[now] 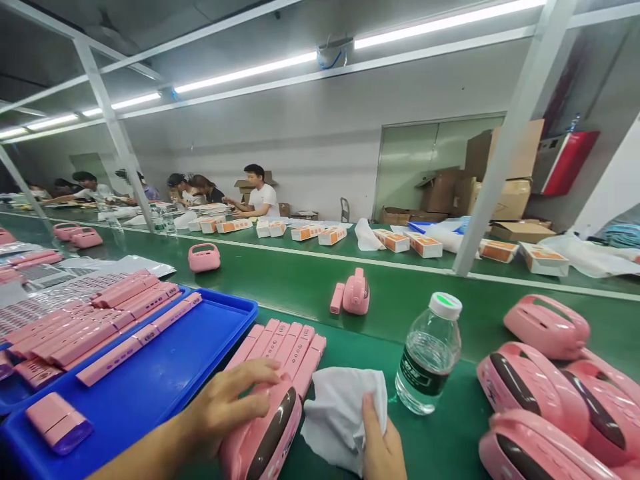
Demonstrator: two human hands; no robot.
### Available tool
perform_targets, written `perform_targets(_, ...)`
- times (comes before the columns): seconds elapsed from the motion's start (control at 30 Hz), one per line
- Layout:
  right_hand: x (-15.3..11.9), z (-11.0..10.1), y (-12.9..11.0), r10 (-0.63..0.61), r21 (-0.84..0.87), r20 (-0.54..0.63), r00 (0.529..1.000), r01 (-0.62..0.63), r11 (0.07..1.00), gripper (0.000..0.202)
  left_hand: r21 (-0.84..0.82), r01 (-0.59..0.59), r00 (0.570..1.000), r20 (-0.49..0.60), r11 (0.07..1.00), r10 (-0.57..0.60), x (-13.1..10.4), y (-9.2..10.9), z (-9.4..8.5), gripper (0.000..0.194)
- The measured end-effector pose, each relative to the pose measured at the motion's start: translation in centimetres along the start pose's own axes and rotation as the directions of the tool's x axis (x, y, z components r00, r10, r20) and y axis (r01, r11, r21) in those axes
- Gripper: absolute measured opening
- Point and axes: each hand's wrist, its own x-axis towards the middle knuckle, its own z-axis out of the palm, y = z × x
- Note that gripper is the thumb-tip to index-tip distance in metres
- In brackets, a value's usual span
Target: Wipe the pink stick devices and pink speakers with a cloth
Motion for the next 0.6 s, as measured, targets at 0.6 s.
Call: perform_targets(0.6, -2.6, 4.9, 3.4, -0.383, -0.223, 0.542, 0.748, 0.567, 0.793, 0.054, -0.776, 0.562, 0.738, 0.313, 0.287, -0.597, -1.3, -0.1, 3.9, 0.031)
